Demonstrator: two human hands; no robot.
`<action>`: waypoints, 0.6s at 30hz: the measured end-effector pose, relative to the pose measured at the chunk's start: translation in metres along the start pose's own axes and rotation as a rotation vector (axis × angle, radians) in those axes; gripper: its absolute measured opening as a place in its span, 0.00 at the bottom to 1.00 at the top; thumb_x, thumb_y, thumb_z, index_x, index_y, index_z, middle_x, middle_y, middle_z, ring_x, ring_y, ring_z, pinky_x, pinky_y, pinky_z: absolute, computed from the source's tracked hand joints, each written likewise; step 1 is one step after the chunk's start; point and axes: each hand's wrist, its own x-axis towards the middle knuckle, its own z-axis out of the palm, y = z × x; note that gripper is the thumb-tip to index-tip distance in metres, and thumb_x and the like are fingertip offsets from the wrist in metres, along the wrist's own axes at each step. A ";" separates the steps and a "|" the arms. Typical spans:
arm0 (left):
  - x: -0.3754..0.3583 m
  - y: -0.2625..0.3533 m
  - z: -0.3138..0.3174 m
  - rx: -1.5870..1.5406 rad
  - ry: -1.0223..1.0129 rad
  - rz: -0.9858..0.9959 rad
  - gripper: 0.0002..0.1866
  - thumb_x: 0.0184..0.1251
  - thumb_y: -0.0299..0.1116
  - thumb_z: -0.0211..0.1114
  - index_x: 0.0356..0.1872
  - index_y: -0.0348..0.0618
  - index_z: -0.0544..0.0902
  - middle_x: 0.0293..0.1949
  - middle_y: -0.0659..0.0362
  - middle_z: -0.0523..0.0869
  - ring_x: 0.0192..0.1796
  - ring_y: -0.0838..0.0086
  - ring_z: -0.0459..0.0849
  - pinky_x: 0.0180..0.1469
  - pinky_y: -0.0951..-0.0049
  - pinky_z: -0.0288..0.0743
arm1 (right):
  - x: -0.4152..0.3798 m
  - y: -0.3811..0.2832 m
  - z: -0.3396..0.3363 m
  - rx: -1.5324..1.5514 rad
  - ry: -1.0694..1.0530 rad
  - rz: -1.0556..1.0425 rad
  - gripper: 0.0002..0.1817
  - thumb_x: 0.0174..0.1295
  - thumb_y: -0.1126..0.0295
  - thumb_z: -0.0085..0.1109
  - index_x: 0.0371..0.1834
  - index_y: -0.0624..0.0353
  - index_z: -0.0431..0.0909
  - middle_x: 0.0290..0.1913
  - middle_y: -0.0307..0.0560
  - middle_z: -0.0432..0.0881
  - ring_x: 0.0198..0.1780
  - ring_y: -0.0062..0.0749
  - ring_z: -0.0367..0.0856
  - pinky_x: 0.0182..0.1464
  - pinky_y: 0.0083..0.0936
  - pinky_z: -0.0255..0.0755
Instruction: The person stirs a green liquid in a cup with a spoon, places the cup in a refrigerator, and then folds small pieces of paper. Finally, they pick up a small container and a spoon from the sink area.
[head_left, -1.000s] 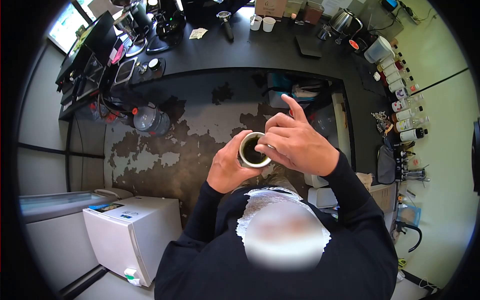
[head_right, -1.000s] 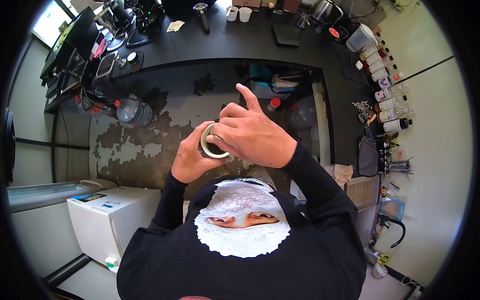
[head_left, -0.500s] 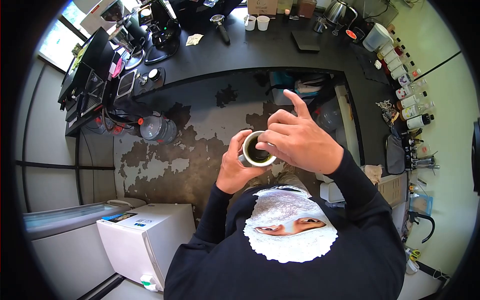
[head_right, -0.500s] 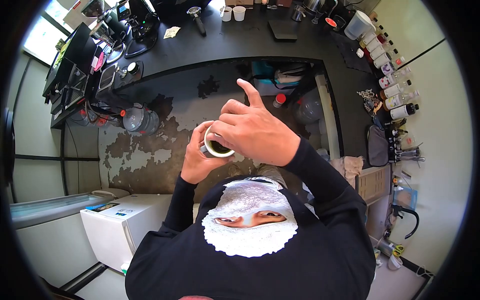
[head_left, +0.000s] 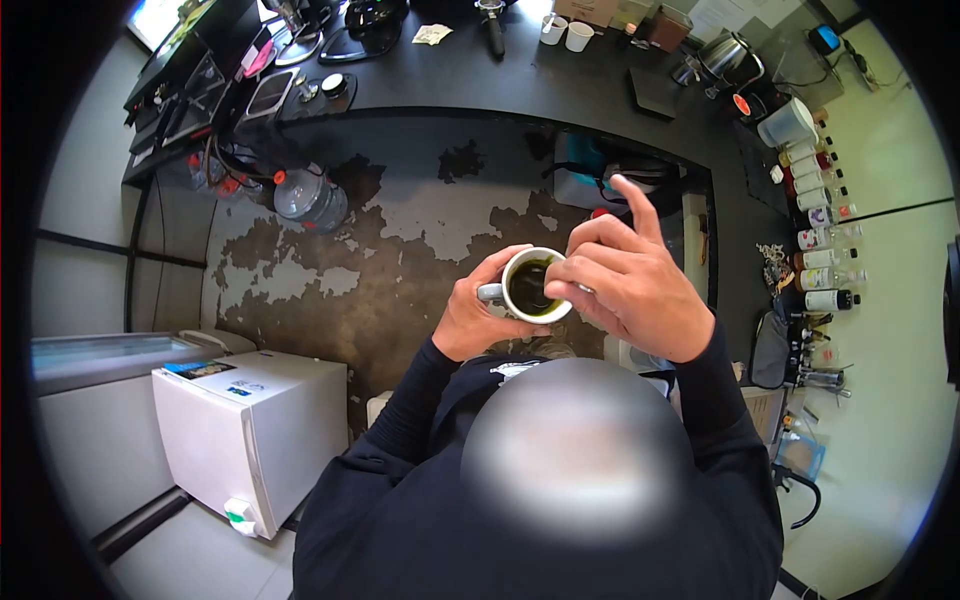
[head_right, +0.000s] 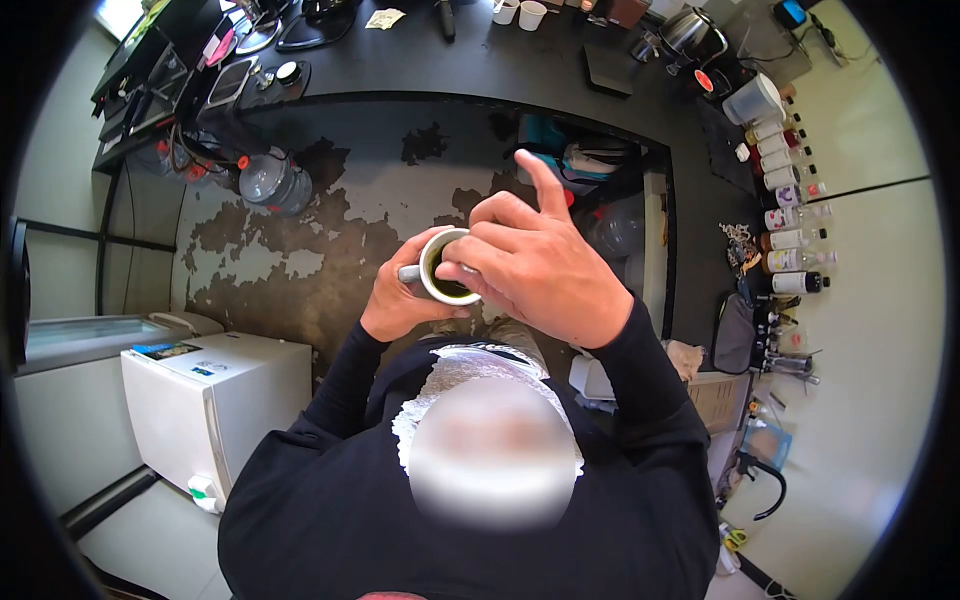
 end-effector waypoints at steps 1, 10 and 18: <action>0.000 0.001 0.001 -0.009 0.013 -0.001 0.54 0.42 0.25 0.92 0.76 0.40 0.73 0.65 0.59 0.86 0.65 0.75 0.84 0.69 0.69 0.79 | 0.000 0.000 0.000 -0.074 -0.009 0.012 0.07 0.68 0.63 0.73 0.39 0.50 0.84 0.33 0.33 0.82 0.48 0.31 0.84 0.83 0.63 0.51; -0.003 0.001 -0.001 -0.042 0.018 0.047 0.51 0.45 0.30 0.92 0.74 0.40 0.76 0.62 0.59 0.89 0.63 0.76 0.86 0.69 0.71 0.79 | 0.001 -0.001 0.001 -0.097 -0.022 0.013 0.07 0.66 0.64 0.76 0.40 0.50 0.86 0.33 0.33 0.84 0.48 0.30 0.84 0.83 0.62 0.54; -0.004 0.001 -0.003 -0.006 0.020 0.057 0.50 0.45 0.29 0.92 0.74 0.40 0.77 0.62 0.59 0.89 0.62 0.76 0.86 0.68 0.71 0.79 | 0.000 -0.004 -0.002 -0.193 -0.061 0.052 0.07 0.67 0.64 0.75 0.38 0.51 0.85 0.34 0.34 0.84 0.48 0.30 0.84 0.82 0.61 0.57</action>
